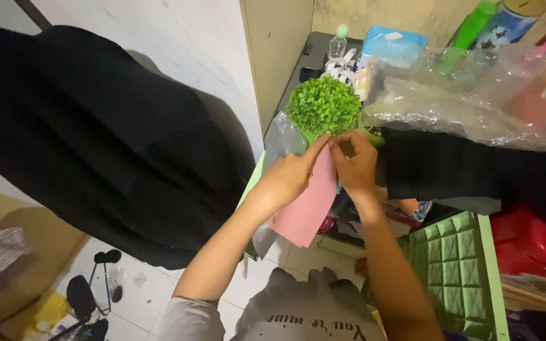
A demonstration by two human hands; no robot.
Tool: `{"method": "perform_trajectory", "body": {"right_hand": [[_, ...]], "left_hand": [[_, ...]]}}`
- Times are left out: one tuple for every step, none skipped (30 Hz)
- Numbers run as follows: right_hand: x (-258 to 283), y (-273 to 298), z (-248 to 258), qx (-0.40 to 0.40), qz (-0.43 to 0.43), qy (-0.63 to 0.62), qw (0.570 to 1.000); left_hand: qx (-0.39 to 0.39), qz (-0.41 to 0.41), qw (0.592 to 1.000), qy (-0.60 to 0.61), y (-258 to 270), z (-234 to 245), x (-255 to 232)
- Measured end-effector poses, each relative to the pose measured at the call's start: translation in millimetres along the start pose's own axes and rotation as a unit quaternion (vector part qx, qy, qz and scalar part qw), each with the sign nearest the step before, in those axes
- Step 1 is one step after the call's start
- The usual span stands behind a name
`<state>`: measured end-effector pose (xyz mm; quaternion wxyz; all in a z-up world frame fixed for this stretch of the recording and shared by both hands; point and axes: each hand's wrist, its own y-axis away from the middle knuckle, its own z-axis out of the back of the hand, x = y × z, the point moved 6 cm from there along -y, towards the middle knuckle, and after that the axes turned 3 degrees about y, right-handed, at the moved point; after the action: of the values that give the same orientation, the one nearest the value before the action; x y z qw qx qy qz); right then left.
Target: Sorting and arranging artificial flowers and plants.
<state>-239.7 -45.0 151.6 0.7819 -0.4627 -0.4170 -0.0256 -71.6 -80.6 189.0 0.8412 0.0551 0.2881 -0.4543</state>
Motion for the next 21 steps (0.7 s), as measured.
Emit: {"method": "perform_trajectory", "body": {"right_hand": [[-1.2,-1.0,-0.7,0.034,-0.007,-0.008,0.999],[-2.8,-1.3,0.9,0.034,-0.008,-0.008,0.999],[-8.0,-1.0,0.0,0.054,-0.040,-0.046,0.997],[-13.1,-0.1,-0.6,0.072,-0.073,-0.084,0.991],[-15.2,-1.1,2.0,0.073,-0.074,-0.083,0.991],[-16.7,-1.9,1.4,0.099,-0.074,-0.108,0.986],[-17.8,-2.4,0.8,0.125,-0.075,-0.132,0.980],[-28.0,-1.5,2.0,0.126,-0.075,-0.132,0.980],[-38.9,0.3,1.0,0.141,-0.091,-0.165,0.972],[-49.6,1.4,-0.2,0.156,-0.106,-0.198,0.962],[-50.7,0.3,1.5,0.157,-0.105,-0.197,0.962],[-52.2,1.4,1.1,0.172,-0.113,-0.205,0.957],[-53.7,2.6,0.7,0.188,-0.122,-0.212,0.951],[-48.8,0.8,1.9,0.189,-0.122,-0.212,0.951],[-42.4,-1.1,3.0,0.193,-0.109,-0.207,0.953],[-35.9,-3.3,4.1,0.197,-0.096,-0.203,0.954],[-29.3,-4.4,4.0,0.198,-0.097,-0.203,0.954],[-24.7,-6.9,5.3,0.186,-0.107,-0.181,0.960],[-20.0,-9.4,6.9,0.174,-0.118,-0.158,0.965],[-16.7,-8.4,7.7,0.174,-0.117,-0.158,0.965],[-13.0,-8.3,10.3,0.157,-0.112,-0.170,0.966]], "left_hand": [[-0.009,-0.003,1.000,0.002,-1.9,-0.2,2.4],[-0.008,-0.003,1.000,0.003,-2.5,-1.2,4.2],[-0.003,-0.005,0.999,0.032,-3.0,-2.7,5.7],[0.003,-0.007,0.998,0.061,-3.6,-4.6,7.0],[0.003,-0.007,0.998,0.062,-3.3,-4.9,7.4],[0.007,-0.009,0.997,0.071,-3.0,-5.3,7.4],[0.011,-0.011,0.997,0.080,-2.6,-5.7,7.4],[0.010,-0.011,0.997,0.081,-1.7,-3.7,6.5],[0.014,0.001,0.997,0.069,-0.7,-2.2,7.1],[0.018,0.014,0.998,0.057,0.0,-0.3,7.8],[0.017,0.014,0.998,0.057,0.6,1.1,8.6],[0.011,0.003,0.998,0.067,2.1,2.8,8.3],[0.005,-0.008,0.997,0.076,3.7,4.4,8.1],[0.005,-0.007,0.997,0.076,3.4,3.6,9.2],[0.008,-0.002,0.998,0.070,3.1,2.3,10.8],[0.012,0.003,0.998,0.063,2.7,1.2,12.3],[0.012,0.003,0.998,0.064,3.7,1.2,12.2],[0.011,0.001,0.997,0.072,3.9,1.9,11.6],[0.010,-0.002,0.997,0.079,4.0,2.6,10.8],[0.010,-0.002,0.997,0.079,6.4,4.7,8.8],[0.014,0.007,0.997,0.074,8.7,6.3,7.8]]}}
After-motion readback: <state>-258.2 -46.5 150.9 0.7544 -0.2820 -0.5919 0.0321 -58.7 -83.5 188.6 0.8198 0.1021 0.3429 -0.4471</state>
